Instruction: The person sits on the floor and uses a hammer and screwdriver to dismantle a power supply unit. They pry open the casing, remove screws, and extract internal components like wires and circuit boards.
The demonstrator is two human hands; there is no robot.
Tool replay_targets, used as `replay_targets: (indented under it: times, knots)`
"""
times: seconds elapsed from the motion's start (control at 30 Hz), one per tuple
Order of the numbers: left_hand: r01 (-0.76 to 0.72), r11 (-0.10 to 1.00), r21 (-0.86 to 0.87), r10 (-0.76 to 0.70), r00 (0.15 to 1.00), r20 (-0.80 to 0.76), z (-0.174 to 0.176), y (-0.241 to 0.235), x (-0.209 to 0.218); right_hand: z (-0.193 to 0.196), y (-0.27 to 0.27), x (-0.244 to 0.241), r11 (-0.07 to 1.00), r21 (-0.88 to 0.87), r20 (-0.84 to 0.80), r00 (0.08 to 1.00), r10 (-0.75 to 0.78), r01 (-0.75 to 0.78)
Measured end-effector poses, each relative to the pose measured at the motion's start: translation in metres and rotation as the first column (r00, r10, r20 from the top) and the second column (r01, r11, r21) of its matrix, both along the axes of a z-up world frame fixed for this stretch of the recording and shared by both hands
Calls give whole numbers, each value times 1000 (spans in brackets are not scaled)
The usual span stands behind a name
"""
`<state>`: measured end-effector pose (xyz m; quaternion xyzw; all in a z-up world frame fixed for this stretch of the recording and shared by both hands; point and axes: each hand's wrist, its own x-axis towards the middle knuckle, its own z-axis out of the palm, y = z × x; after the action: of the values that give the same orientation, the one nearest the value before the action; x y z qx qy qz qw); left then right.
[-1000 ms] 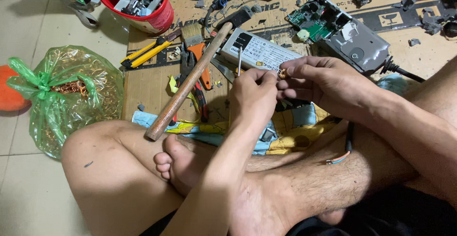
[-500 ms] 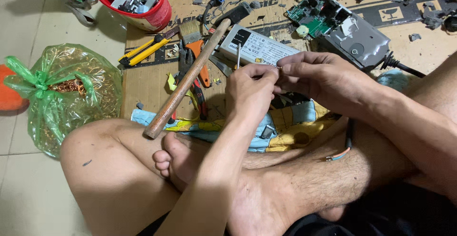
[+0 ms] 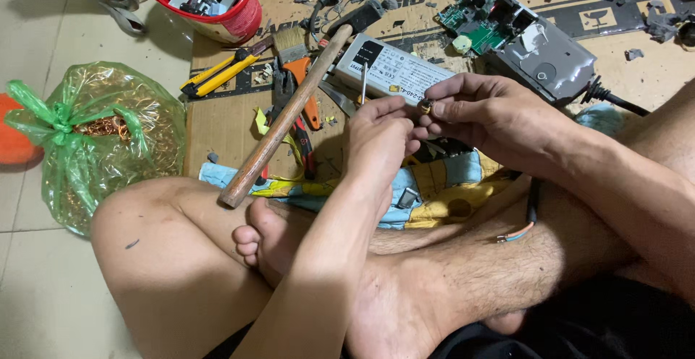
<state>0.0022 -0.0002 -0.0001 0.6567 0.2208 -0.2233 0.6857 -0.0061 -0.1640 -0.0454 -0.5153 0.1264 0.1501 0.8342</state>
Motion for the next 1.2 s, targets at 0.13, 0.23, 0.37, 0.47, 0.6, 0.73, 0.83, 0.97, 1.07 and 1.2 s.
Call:
replay_targets:
  times: [0.13, 0.23, 0.37, 0.47, 0.6, 0.73, 0.83, 0.97, 1.07, 1.2]
  knots:
    - [41, 999, 17, -42, 998, 42, 2, -3, -2, -8, -3, 1, 999, 50, 25, 1000, 1, -2]
    - [93, 991, 95, -100, 992, 76, 6, -4, -3, -8, -4, 2, 999, 35, 41, 999, -12, 11]
    - [102, 984, 146, -128, 974, 187, -6, -3, -4, 0, 1, 0, 1000, -13, 41, 999, 20, -19]
    - [83, 988, 128, -99, 987, 124, -4, -2, -5, -7, -1, 1, 1000, -27, 38, 999, 13, -12]
    - [72, 997, -30, -69, 994, 84, -9, 0, -4, -1, 0, 1, 997, -67, 17, 999, 32, -31]
    - [45, 986, -158, -34, 997, 67, -33, -2, 0, -3, -1, 2, 996, -79, 4, 999, 35, -35]
    - [26, 960, -278, -27, 1000, -1, -37, 0, 0, -2, 0, 3, 998, -63, -21, 1000, 16, -17]
    - [-55, 913, -403, 21, 996, -89, -46, 0, 2, 6, 4, 0, 994, -103, -39, 999, 26, -30]
    - [-65, 910, -409, 8, 990, -140, -48, 2, 0, 6, 5, 0, 990, -127, -53, 997, 54, -61]
    - [36, 932, -361, -74, 993, -92, -62, 5, -1, 3, 18, -1, 957, -289, 0, 1000, 13, -13]
